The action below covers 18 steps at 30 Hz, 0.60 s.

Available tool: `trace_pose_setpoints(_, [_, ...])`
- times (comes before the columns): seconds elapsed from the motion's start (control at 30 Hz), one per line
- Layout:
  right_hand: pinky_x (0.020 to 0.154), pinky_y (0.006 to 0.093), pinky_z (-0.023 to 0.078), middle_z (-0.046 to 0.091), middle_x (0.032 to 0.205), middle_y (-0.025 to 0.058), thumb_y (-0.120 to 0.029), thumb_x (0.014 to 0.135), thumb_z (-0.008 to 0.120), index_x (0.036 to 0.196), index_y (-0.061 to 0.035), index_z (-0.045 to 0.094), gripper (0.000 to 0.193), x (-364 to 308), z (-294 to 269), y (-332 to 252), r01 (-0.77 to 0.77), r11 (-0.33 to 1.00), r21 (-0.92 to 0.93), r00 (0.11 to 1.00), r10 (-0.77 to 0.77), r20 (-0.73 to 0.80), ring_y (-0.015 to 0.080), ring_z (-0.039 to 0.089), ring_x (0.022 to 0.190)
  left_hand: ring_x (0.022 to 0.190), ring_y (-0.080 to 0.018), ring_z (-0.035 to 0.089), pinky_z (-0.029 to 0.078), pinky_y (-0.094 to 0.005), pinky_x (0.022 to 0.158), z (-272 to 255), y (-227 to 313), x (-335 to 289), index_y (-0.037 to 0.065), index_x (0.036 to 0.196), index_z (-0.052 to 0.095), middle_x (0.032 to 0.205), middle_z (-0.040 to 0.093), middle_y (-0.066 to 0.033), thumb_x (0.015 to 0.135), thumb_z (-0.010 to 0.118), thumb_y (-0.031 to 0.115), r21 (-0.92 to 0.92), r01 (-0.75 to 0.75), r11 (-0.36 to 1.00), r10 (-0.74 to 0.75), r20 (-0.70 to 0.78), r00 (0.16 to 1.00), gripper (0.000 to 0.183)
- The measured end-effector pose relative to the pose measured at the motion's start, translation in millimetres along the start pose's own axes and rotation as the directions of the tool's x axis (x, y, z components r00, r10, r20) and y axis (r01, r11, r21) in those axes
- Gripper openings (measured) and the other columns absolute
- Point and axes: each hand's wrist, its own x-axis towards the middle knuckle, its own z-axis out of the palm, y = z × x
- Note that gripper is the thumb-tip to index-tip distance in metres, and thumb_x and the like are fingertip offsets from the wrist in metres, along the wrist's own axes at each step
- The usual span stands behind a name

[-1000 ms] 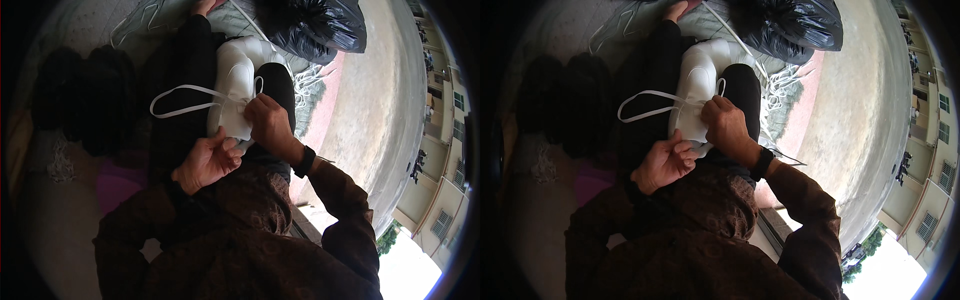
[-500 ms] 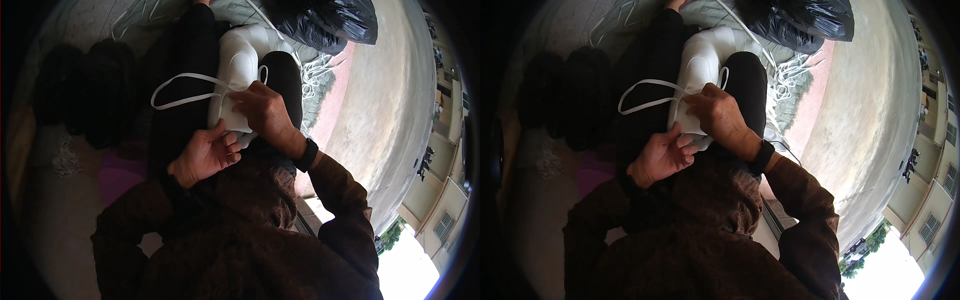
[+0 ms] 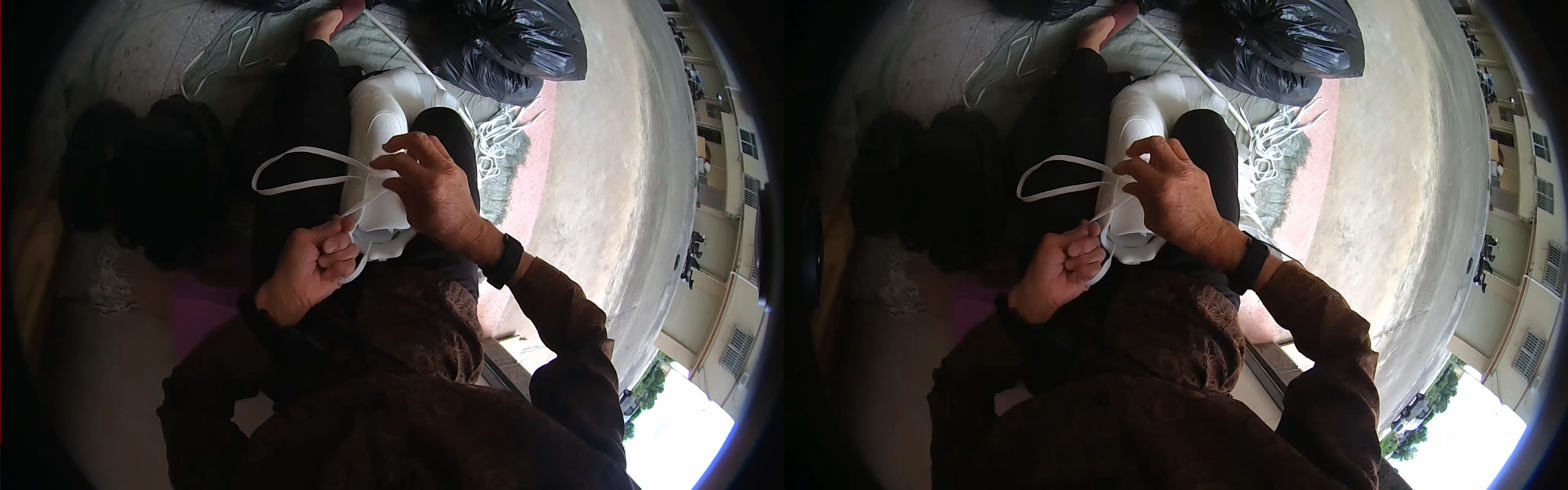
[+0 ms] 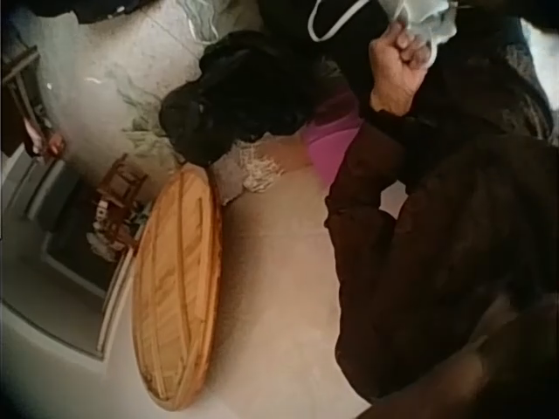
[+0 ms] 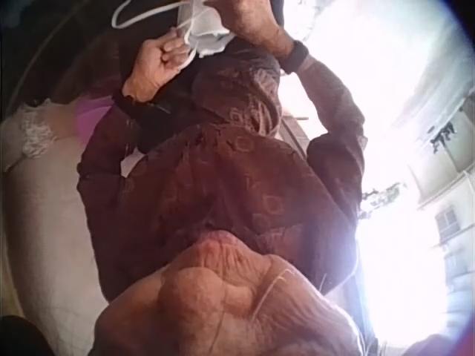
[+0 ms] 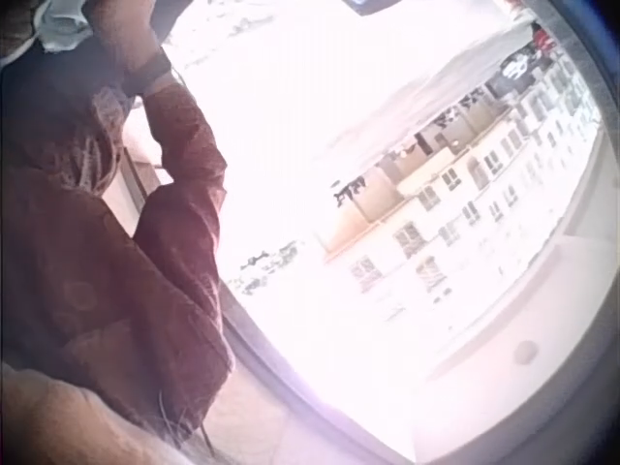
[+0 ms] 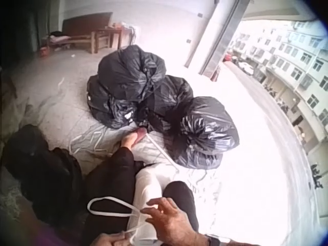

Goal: The recorder is lacing white shoe uppers by threading long white laces through the eyelets while sitting on the floor.

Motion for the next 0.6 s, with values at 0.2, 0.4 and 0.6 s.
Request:
trace_pose_setpoints(0.2, [0.082,0.0364,0.05,0.057,0.104,0.0061,-0.008,0.071,0.073,0.089,-0.0104,0.068,0.019,8,-7,40,0.225,0.962,-0.156,0.969,-0.203,0.144,0.025,0.055,0.095,0.049,-0.0078,0.032,0.028,-0.0241,0.046,13,-10,0,0.002,0.099,0.057,0.057,0.039,0.0033,0.103,0.044,0.02,0.048,-0.016,0.999,0.017,-0.015,1.0,0.022])
trace_pose_setpoints(0.4, [0.073,0.0367,0.047,0.053,0.084,0.0074,-0.006,0.068,0.068,0.082,-0.006,0.058,0.018,3,-10,41,0.371,0.879,-0.301,0.923,-0.314,0.222,0.0253,0.054,0.079,0.048,-0.0076,0.032,0.029,-0.0252,0.046,0,-6,5,0.004,0.098,0.057,0.056,0.039,0.0033,0.103,0.045,0.021,0.068,-0.022,0.997,0.022,-0.006,1.0,0.022])
trace_pose_setpoints(0.6, [0.077,0.0373,0.052,0.062,0.089,0.0102,-0.003,0.07,0.067,0.101,-0.0031,0.065,0.03,-44,13,47,0.17,0.98,-0.101,0.985,-0.17,0.003,0.0272,0.061,0.083,0.047,-0.0078,0.03,0.026,-0.0256,0.045,12,26,-24,0.005,0.086,0.053,0.053,0.034,0.003,0.102,0.044,0.018,0.116,-0.341,0.933,0.301,0.266,0.916,0.022])
